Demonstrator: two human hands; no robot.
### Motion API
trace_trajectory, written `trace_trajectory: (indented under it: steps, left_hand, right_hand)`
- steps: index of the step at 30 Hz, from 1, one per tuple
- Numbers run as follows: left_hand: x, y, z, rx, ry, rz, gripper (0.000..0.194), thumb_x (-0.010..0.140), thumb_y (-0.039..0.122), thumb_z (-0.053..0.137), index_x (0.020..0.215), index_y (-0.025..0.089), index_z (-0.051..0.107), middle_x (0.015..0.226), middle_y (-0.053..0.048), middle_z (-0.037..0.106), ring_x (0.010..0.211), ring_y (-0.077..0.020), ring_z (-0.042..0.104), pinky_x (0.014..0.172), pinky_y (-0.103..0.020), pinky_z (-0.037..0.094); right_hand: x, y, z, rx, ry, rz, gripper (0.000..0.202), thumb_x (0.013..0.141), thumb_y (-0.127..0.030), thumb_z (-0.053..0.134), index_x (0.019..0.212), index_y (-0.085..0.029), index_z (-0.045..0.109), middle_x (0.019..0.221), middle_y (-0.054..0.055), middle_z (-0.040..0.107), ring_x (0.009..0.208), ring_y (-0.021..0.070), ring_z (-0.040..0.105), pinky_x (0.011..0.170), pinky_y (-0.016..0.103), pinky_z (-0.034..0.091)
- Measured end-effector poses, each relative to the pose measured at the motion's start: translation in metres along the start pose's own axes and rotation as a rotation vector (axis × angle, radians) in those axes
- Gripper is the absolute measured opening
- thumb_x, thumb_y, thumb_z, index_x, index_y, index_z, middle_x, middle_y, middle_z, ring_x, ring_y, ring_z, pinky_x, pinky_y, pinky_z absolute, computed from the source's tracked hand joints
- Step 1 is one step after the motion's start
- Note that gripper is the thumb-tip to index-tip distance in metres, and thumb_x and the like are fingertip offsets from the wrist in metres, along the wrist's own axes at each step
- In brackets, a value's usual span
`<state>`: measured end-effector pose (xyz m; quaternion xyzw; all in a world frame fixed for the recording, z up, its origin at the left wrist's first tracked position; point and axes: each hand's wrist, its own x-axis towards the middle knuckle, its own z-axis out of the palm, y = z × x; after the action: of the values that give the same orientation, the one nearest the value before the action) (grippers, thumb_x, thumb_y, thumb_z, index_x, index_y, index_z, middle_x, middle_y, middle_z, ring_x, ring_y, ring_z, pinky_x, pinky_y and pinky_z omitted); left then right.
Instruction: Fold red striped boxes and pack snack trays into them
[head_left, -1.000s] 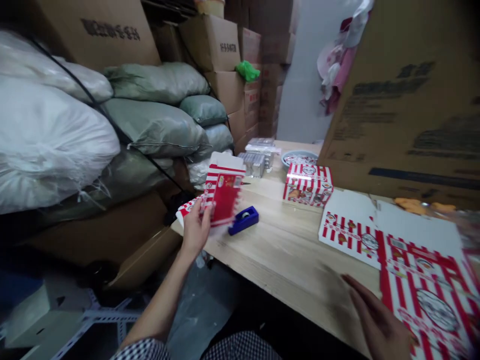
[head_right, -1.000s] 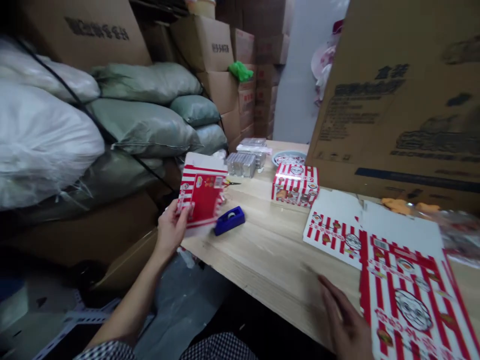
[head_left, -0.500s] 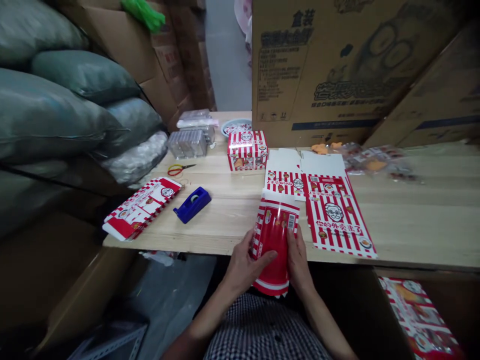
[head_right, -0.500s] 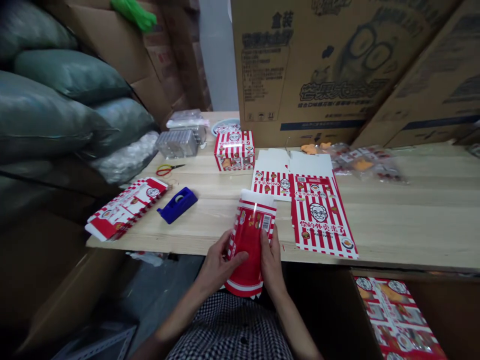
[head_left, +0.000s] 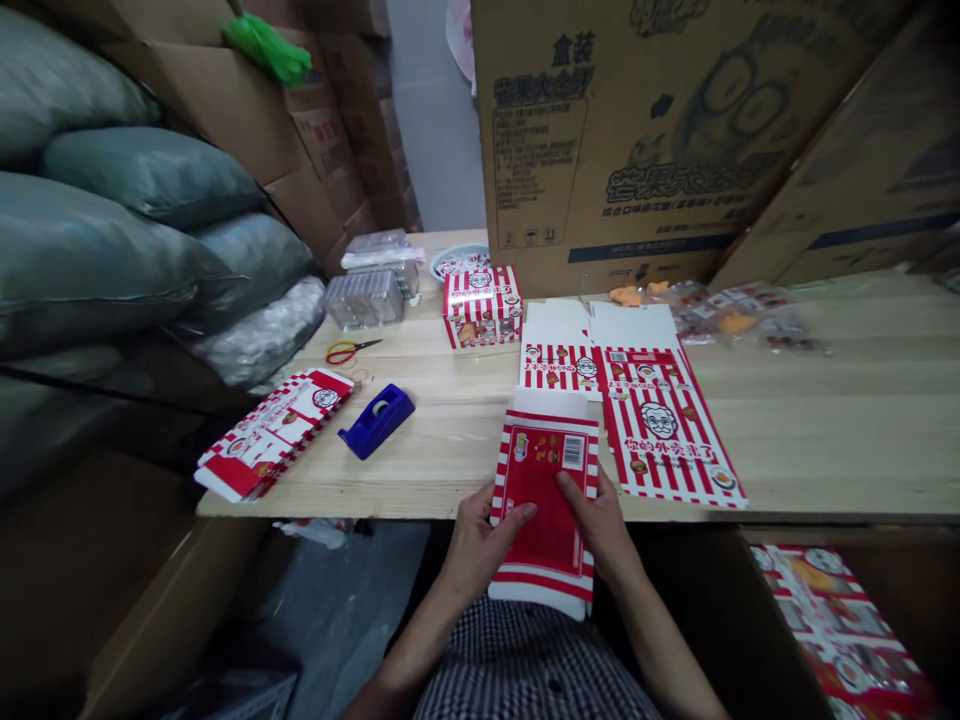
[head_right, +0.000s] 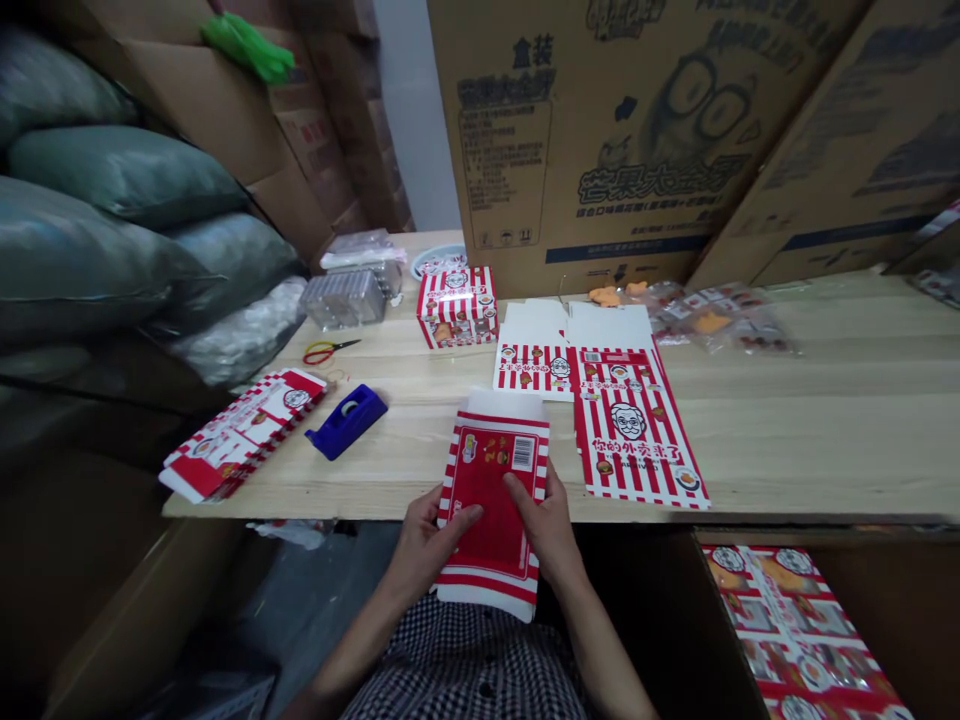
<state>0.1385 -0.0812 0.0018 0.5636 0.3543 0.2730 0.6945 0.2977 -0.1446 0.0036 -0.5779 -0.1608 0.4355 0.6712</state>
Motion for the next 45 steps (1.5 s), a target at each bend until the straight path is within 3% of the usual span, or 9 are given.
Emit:
trace_trajectory:
  steps: [9,13,17,22,29,33,38,41,45]
  left_hand:
    - [0.024,0.015,-0.015,-0.021,0.074,0.140,0.043,0.095,0.046,0.057,0.128,0.019,0.058,0.117,-0.009,0.071,0.097,-0.0206,0.069,0.086,-0.030,0.055]
    - [0.025,0.009,-0.016,-0.029,0.081,0.114,0.043,0.095,0.046,0.058,0.128,0.018,0.060,0.111,-0.008,0.073,0.098,-0.0209,0.068,0.085,-0.030,0.054]
    - [0.020,0.010,-0.016,-0.086,0.008,0.063,0.044,0.093,0.046,0.061,0.126,0.017,0.062,0.101,-0.009,0.075,0.084,-0.0209,0.069,0.075,-0.029,0.055]
    - [0.016,0.018,-0.020,-0.196,-0.042,0.034,0.045,0.091,0.043,0.064,0.128,0.018,0.063,0.103,-0.009,0.075,0.084,-0.0215,0.071,0.073,-0.029,0.055]
    - [0.013,0.007,-0.039,-0.287,0.151,0.109,0.058,0.089,0.038,0.069,0.142,0.023,0.050,0.106,-0.007,0.075,0.085,-0.0182,0.071,0.078,-0.028,0.056]
    - [0.008,-0.010,-0.044,-0.329,0.251,0.173,0.048,0.083,0.030,0.076,0.127,0.025,0.060,0.116,-0.006,0.073,0.095,-0.0182,0.071,0.082,-0.028,0.054]
    - [0.005,-0.020,-0.044,-0.231,0.347,0.102,0.036,0.080,0.032,0.078,0.114,0.020,0.073,0.106,-0.006,0.076,0.090,-0.0163,0.070,0.084,-0.026,0.053]
    - [0.006,-0.021,-0.047,-0.150,0.323,0.087,0.036,0.082,0.033,0.076,0.116,0.021,0.074,0.105,-0.005,0.076,0.087,-0.0152,0.069,0.079,-0.024,0.053]
    - [0.008,-0.018,-0.050,-0.048,0.269,0.135,0.031,0.087,0.034,0.071,0.115,0.022,0.075,0.118,-0.005,0.073,0.106,-0.0190,0.067,0.093,-0.027,0.051]
  right_hand:
    - [-0.014,0.019,0.013,-0.047,-0.137,-0.055,0.058,0.071,-0.039,0.085,0.121,-0.022,0.059,0.113,0.008,0.075,0.099,0.0280,0.074,0.091,0.045,0.059]
    - [-0.018,0.014,-0.004,0.052,-0.298,0.053,0.075,0.073,-0.040,0.085,0.139,-0.028,0.050,0.137,0.008,0.064,0.123,0.0290,0.063,0.103,0.048,0.052]
    - [-0.014,0.000,-0.026,0.146,-0.449,0.182,0.065,0.083,-0.043,0.077,0.143,-0.034,0.051,0.146,0.005,0.057,0.136,0.0273,0.051,0.112,0.047,0.044]
    - [-0.006,0.000,-0.023,0.256,-0.480,0.190,0.067,0.083,-0.037,0.079,0.143,-0.036,0.050,0.138,0.005,0.064,0.129,0.0286,0.058,0.108,0.050,0.047]
    - [-0.010,0.018,-0.018,0.247,-0.520,0.260,0.057,0.086,-0.034,0.075,0.139,-0.036,0.054,0.135,0.005,0.065,0.122,0.0270,0.064,0.104,0.047,0.050]
    - [-0.017,0.027,-0.020,0.236,-0.516,0.287,0.065,0.089,-0.033,0.072,0.147,-0.040,0.043,0.146,0.003,0.056,0.130,0.0263,0.058,0.107,0.048,0.048]
    - [-0.023,0.032,-0.019,0.163,-0.456,0.164,0.079,0.091,-0.036,0.069,0.154,-0.048,0.024,0.154,-0.002,0.047,0.138,0.0250,0.050,0.112,0.049,0.042]
    - [-0.021,0.032,-0.022,0.094,-0.435,0.067,0.072,0.091,-0.036,0.069,0.152,-0.045,0.032,0.150,-0.001,0.052,0.138,0.0251,0.049,0.114,0.048,0.040]
    - [-0.018,0.027,-0.024,0.049,-0.415,-0.034,0.061,0.092,-0.036,0.068,0.148,-0.040,0.044,0.153,0.000,0.049,0.142,0.0245,0.044,0.118,0.046,0.035]
